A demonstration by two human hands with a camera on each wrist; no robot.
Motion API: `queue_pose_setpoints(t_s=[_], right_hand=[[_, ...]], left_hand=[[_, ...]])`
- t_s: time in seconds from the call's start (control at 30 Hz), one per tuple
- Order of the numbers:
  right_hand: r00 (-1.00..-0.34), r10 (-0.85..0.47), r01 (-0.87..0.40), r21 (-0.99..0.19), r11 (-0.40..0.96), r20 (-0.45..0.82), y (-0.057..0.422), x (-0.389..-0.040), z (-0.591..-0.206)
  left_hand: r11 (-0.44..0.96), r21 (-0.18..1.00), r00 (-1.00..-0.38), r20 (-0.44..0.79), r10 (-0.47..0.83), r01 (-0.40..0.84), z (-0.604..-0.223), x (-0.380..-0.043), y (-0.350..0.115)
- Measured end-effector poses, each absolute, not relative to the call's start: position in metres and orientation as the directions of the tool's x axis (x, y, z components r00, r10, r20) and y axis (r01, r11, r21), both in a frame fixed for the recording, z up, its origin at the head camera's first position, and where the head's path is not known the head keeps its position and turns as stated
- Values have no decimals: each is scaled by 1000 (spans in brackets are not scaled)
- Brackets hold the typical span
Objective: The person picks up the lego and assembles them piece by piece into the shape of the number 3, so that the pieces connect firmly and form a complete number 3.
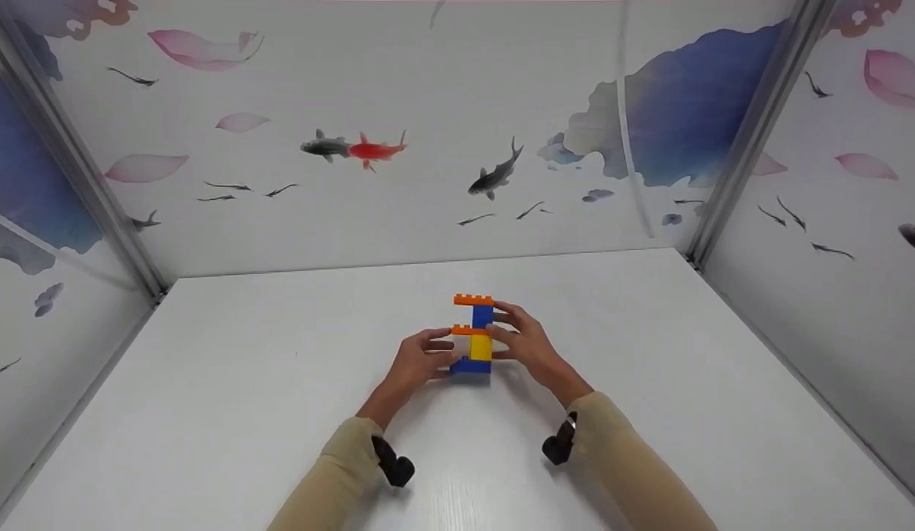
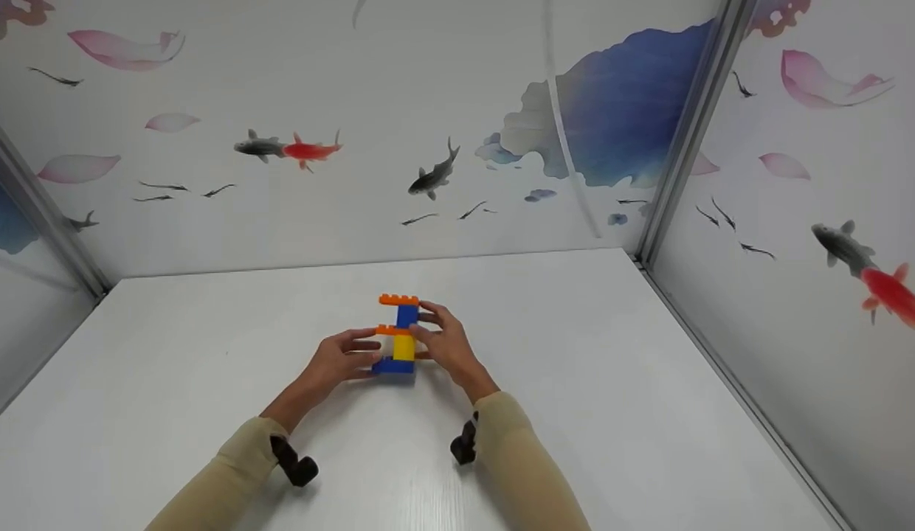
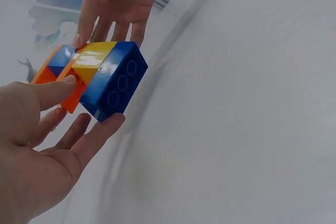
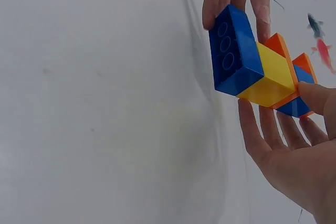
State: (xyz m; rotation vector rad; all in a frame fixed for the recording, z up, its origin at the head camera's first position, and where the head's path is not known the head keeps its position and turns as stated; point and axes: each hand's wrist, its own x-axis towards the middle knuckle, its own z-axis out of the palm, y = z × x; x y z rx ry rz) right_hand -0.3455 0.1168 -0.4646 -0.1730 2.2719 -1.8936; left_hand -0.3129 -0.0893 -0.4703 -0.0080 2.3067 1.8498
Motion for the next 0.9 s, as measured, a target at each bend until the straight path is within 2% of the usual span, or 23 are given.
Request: queue_pose_setpoints(t_s=[0.27,0.53,0.9], right_hand=[[-967,-203,107,-972,210,-151,120,-348,-472],[-953,-223,161,-967,198,-204,119,-351,-473],[-955,-195,174,-953,247,-225,113,-348,-473]], left_hand=[[267,963,-969,-88,230,-24,-476,-305,-95],[281,959,-965,-90,247,-17,-477,-302,-96],[344,937,-970,-137,200,-62,-477,-302,-94]])
